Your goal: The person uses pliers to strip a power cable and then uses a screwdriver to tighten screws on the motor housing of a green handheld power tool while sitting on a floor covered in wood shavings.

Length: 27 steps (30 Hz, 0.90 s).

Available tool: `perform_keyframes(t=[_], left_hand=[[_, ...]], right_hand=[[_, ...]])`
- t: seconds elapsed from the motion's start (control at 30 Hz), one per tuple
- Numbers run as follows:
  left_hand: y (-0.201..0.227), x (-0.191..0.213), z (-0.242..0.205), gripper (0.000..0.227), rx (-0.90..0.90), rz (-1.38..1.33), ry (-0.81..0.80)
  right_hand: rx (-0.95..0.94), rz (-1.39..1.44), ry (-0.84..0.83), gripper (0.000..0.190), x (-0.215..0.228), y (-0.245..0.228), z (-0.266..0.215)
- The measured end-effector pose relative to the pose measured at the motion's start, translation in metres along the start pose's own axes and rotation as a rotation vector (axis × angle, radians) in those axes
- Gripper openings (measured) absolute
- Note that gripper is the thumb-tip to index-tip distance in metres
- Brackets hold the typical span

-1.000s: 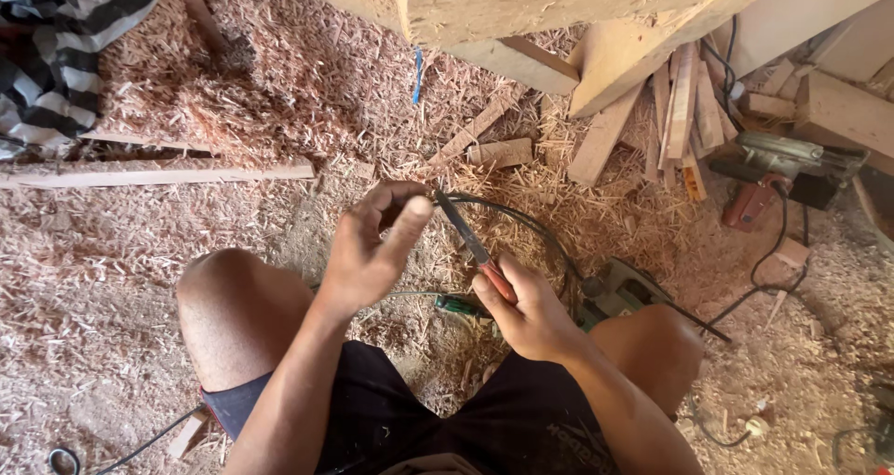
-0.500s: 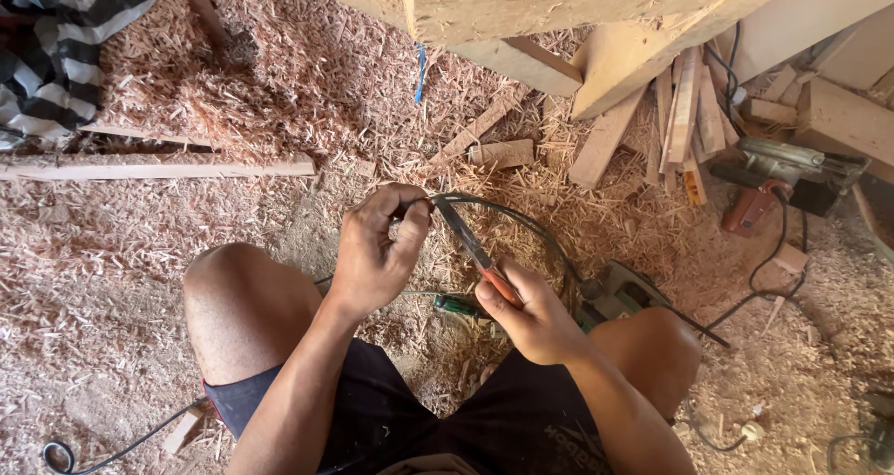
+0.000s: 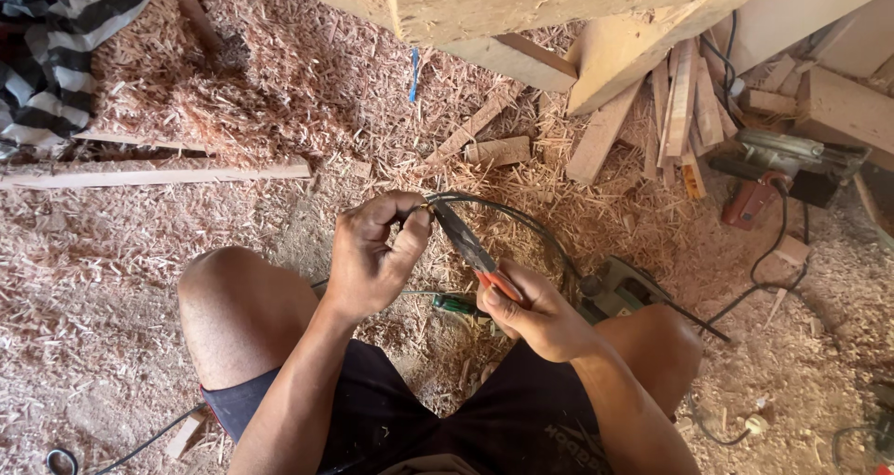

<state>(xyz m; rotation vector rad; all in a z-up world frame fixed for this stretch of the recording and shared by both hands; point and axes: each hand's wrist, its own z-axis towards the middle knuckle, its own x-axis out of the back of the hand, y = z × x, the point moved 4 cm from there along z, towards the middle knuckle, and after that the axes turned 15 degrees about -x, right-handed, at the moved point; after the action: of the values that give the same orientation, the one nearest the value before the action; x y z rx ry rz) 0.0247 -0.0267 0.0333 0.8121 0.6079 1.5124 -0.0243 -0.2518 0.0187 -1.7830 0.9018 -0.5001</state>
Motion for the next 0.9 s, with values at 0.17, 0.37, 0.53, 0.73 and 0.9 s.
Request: perform_keyframes(t=[0.17,0.37,0.53,0.73,0.9], left_hand=[[-0.001,-0.002,0.000,0.030,-0.029,0.067,0.003],[0.000,-0.004,-0.008,0.029,-0.118,0.093,0.022],[-0.002,-0.015,-0.004,0.026,-0.272,0.396,0.105],[-0.020,-0.006,-0.012,0.024,0.138,-0.153,0.092],[-0.025,-0.015,-0.005,0.023,-0.076,0.262,0.032]], right_hand=[[0.055,-0.160,0.078,0.014,-0.002,-0.004,-0.002],[0.143,-0.456,0.350,0.021,-0.004,-0.005,-0.002],[0.512,-1.112,0.962,0.018,-0.019,-0.022,-0.005],[-0.066,-0.008,0.116,0.015,-0.001,0.003,0.006],[0.266,-0.887,0.716,0.030,0.000,-0.007,0.004]])
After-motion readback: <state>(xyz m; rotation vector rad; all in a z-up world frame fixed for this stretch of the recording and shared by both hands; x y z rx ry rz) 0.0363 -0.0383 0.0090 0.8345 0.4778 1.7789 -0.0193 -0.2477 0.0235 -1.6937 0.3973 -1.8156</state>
